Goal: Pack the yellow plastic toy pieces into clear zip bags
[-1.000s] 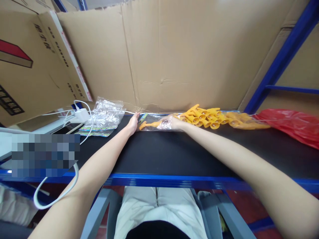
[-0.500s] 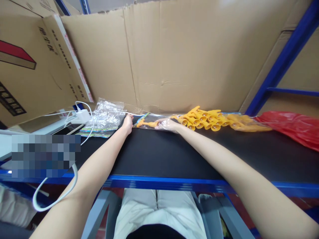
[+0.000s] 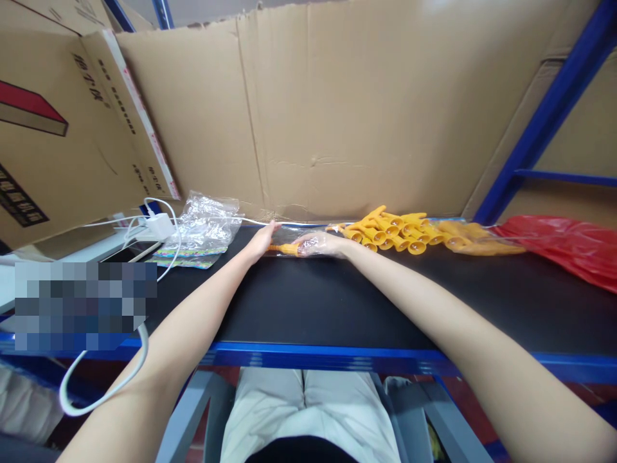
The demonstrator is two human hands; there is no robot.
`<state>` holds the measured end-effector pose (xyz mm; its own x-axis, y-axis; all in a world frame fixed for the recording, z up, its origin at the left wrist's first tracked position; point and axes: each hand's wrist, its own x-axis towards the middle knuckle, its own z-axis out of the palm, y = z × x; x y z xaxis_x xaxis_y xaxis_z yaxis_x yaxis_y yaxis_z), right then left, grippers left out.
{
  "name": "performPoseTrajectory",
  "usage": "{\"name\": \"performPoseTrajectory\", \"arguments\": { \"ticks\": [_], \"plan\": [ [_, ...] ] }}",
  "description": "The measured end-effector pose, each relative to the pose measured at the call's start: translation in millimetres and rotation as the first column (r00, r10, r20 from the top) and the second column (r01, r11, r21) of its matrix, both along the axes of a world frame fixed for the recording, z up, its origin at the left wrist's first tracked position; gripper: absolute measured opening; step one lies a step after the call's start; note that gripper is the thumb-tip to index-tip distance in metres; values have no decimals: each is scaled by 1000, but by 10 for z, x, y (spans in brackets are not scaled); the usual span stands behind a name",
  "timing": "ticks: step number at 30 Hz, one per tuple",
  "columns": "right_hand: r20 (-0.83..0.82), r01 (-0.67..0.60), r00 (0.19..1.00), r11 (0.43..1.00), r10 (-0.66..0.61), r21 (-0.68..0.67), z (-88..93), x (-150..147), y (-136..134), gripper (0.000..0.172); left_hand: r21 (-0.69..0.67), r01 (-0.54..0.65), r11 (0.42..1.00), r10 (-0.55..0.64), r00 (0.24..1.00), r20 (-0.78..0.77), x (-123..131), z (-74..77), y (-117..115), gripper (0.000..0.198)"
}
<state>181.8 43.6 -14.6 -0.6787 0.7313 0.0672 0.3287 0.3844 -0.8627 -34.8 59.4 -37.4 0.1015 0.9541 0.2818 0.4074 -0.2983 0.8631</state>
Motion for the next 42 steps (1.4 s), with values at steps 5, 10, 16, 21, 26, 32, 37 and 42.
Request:
{"name": "performPoseTrajectory", "arguments": {
  "ticks": [5,10,16,21,26,32,37,42],
  "plan": [
    [-35,6,999,999,-7,-35,49,2,-46,31,30,17,999,-5,929,-369,35,21,-96,49],
    [155,134,976,984,-152,118,240,184,-78,27,61,44,997,2,794,-608,58,51,-153,49],
    [389,345,704,765,-594,544,458,646,-189,20,82,34,996,36,693,-720,20,82,-172,51],
    [457,395,469,643,-755,656,445,995,-150,16,81,3,997,58,666,-744,-17,91,-164,50],
    [572,319,461,729,-678,606,432,1001,-124,22,62,4,998,45,653,-756,-28,113,-185,50],
    [541,220,432,666,-722,713,329,738,-282,49,64,20,998,35,655,-754,-53,92,-152,51],
    [524,92,330,579,-785,810,106,615,-287,42,63,18,998,35,664,-747,-54,82,-136,51],
    [471,96,356,533,-807,841,44,616,-241,34,58,8,998,38,655,-754,-51,84,-131,51]
  ]
}}
